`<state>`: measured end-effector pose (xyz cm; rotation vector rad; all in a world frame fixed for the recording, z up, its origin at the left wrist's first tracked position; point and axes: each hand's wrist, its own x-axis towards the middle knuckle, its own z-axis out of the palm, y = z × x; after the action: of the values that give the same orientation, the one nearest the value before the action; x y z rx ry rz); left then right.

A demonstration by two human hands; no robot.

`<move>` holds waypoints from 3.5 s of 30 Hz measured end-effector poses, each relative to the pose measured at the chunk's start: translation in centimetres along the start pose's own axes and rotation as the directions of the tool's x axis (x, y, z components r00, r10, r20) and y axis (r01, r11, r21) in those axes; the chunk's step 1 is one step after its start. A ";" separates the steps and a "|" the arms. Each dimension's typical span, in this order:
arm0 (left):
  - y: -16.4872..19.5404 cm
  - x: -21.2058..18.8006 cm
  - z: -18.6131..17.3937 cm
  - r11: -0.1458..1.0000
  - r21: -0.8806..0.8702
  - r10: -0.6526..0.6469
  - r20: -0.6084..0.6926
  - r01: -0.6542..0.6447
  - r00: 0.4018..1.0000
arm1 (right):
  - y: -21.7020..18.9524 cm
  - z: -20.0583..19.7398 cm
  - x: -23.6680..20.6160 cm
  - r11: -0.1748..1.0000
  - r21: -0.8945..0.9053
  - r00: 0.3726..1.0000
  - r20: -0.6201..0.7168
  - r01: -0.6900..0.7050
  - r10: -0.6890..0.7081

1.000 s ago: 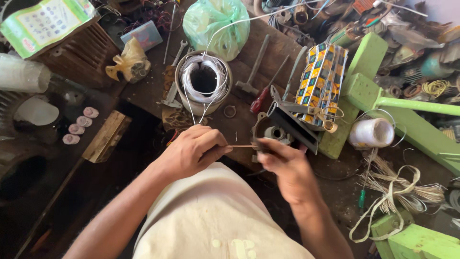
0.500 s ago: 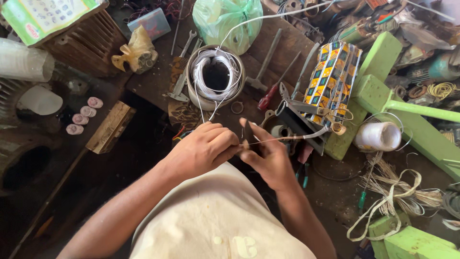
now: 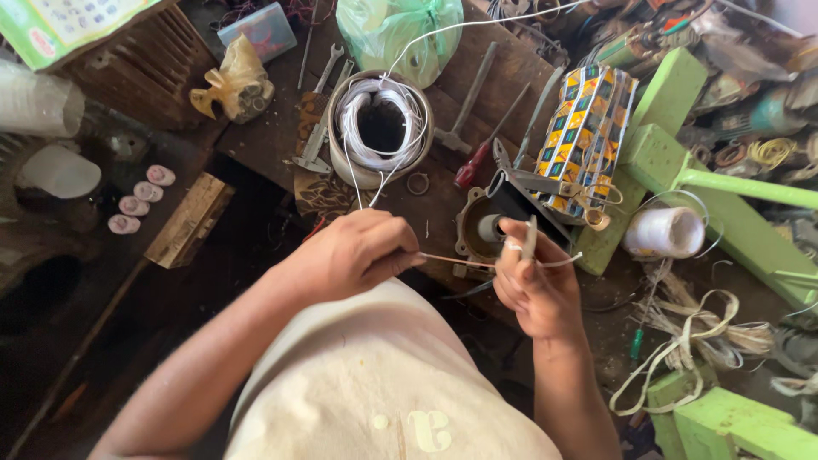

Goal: The person strips the insulation from the ends of several colored wires using pliers and a knife. They then wrap the exposed wire ends with white insulating tape and black electrical tape. The person works at a cluttered workbench in a workshop.

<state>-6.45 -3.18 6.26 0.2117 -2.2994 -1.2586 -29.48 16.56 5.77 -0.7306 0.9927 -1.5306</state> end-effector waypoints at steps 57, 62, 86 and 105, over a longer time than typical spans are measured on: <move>0.1 -0.1 1.6 0.986 0.150 0.075 0.003 -0.074 0.997 | 5.0 2.6 1.2 0.969 -0.201 0.985 -0.123 -0.147 0.124; 0.8 0.5 1.3 0.984 0.168 0.061 0.007 -0.061 0.998 | 5.2 3.0 1.9 0.994 -0.100 0.985 -0.170 -0.045 0.028; -5.8 -11.7 1.6 0.859 -0.106 -0.512 -0.217 0.501 0.831 | 9.5 -2.4 7.4 0.487 -0.873 0.964 -0.142 -0.014 -0.227; 1.7 -13.1 -0.3 0.672 -0.514 -0.721 -0.294 0.533 0.627 | 4.0 16.4 2.9 0.097 -0.820 0.810 0.528 0.565 -0.255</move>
<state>5.09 2.31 3.11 1.1641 -1.5188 -1.7213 -13.95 10.32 9.47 -2.2769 1.6227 -0.9909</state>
